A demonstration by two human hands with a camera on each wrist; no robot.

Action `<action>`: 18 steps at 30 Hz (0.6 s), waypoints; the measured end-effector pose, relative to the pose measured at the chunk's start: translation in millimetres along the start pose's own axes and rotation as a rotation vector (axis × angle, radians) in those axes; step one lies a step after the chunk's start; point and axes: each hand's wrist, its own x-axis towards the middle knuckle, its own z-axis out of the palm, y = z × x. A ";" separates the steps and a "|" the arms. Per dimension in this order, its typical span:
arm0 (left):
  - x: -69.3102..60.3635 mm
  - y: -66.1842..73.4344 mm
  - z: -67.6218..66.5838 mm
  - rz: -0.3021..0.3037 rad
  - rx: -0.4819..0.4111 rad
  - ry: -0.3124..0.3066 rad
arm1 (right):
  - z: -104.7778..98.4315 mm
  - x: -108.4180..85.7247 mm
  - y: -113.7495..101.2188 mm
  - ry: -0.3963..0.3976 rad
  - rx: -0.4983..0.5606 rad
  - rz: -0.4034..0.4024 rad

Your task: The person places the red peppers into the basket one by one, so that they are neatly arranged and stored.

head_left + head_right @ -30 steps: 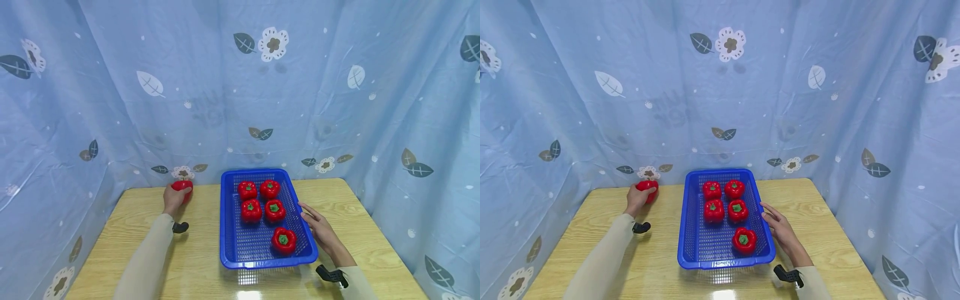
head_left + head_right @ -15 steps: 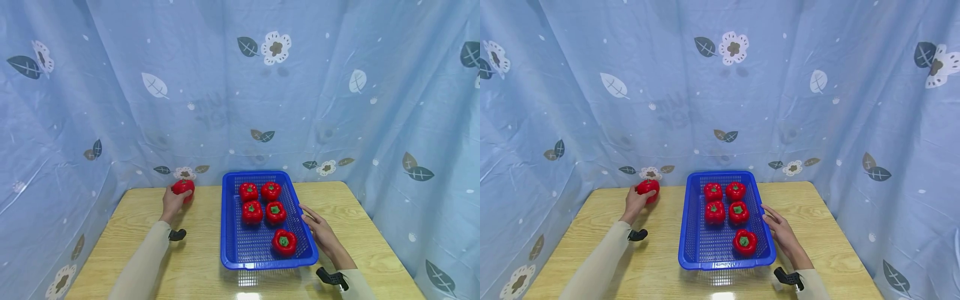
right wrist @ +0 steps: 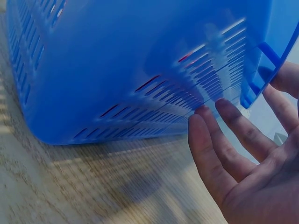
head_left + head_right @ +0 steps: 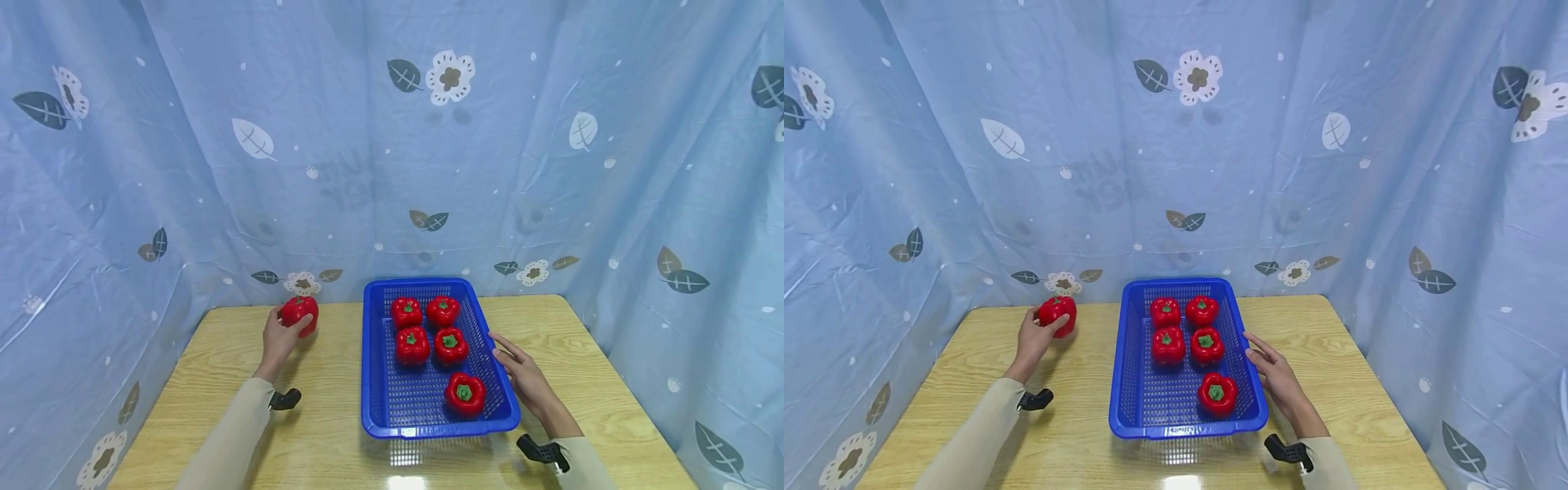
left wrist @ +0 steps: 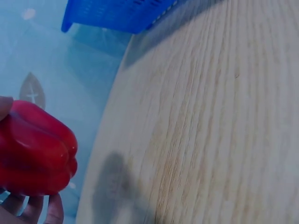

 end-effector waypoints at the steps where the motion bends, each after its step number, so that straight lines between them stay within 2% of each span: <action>1: -1.5 0.1 -0.7 -0.006 -0.007 -0.002 | -0.1 -0.1 0.2 -0.001 0.000 0.000; 7: -14.5 5.1 -4.2 -0.007 -0.038 -0.027 | -1.3 -0.8 1.0 -0.008 -0.002 0.004; 18: -38.9 18.2 -4.8 0.058 -0.051 -0.093 | -2.0 0.4 0.1 -0.021 -0.003 0.000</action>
